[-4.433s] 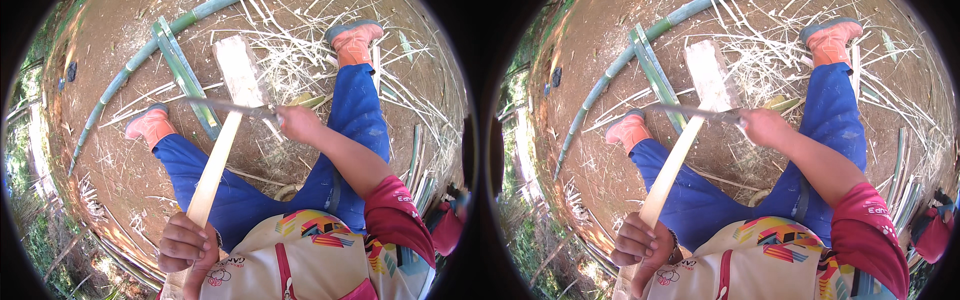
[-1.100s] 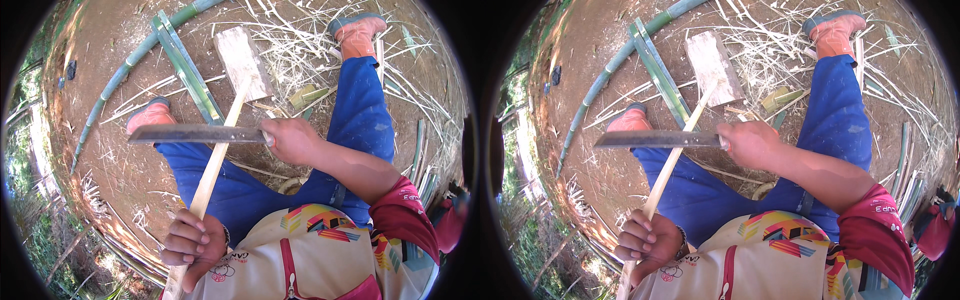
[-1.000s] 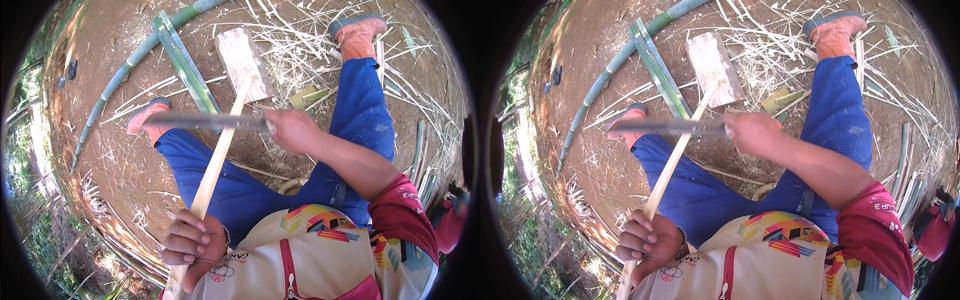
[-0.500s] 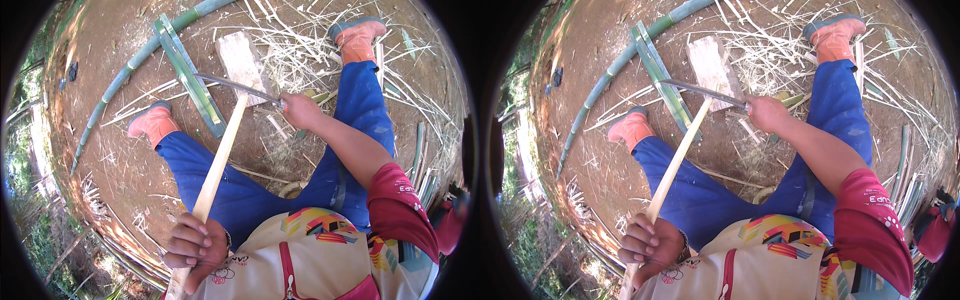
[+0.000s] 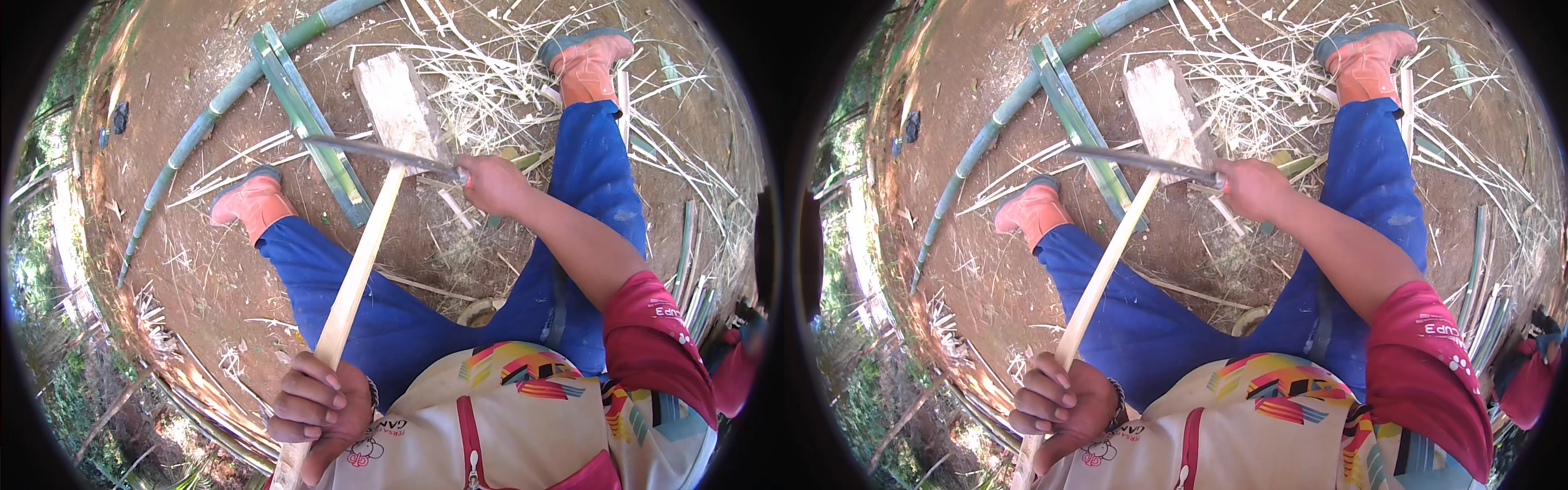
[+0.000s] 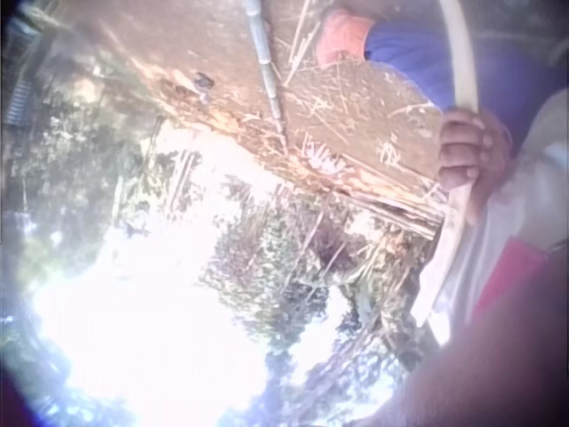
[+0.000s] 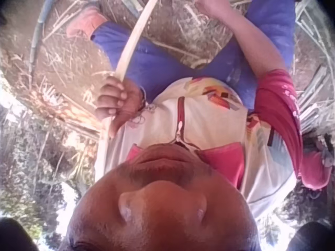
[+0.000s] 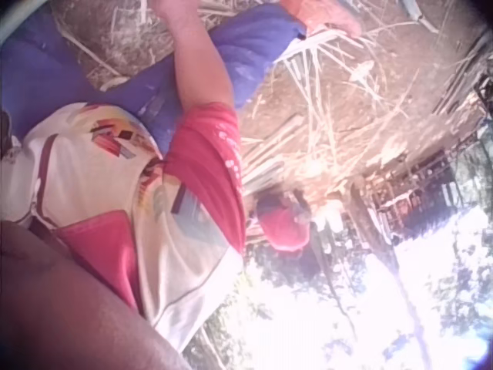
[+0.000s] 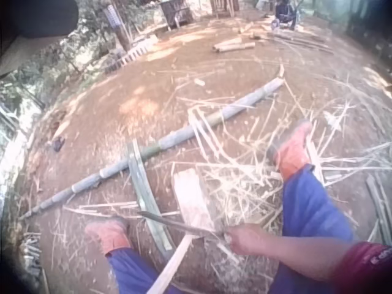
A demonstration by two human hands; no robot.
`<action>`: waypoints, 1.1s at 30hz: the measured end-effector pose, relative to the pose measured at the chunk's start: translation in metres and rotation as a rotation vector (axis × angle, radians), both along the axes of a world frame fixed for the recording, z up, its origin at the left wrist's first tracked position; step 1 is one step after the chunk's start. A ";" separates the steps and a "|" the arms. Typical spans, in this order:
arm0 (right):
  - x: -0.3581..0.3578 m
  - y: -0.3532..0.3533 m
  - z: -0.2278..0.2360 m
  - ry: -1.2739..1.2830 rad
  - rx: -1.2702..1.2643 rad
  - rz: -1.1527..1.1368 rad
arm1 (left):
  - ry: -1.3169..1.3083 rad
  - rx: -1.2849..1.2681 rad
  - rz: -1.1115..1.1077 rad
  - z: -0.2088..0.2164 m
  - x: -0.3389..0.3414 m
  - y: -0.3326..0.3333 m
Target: The person sits on the ground and uses a large knife to shave a long piece of bamboo. They hold the bamboo with one hand and repeatedly scrape the blade along its length to remove the outer layer, creating thin strips of bamboo.
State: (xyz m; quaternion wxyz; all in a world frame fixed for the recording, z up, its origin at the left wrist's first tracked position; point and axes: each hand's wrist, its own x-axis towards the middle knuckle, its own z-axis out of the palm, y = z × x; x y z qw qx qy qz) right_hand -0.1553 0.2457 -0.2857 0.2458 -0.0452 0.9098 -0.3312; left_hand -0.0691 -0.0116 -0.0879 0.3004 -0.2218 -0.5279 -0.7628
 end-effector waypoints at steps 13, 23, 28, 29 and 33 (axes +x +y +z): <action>-0.007 0.009 0.004 -0.113 0.063 0.042 | 0.020 0.035 0.024 -0.001 -0.002 0.003; -0.003 0.010 0.001 -0.193 0.105 -0.044 | 0.022 0.018 0.004 -0.004 -0.001 0.001; 0.011 -0.005 0.049 -0.051 -0.019 0.126 | 0.026 0.024 -0.003 -0.005 0.000 -0.001; 0.018 -0.008 0.053 -0.004 -0.052 0.139 | 0.014 0.030 0.019 -0.005 0.001 -0.001; 0.039 -0.027 0.080 0.043 -0.188 0.133 | -0.004 0.035 0.085 -0.004 0.004 0.001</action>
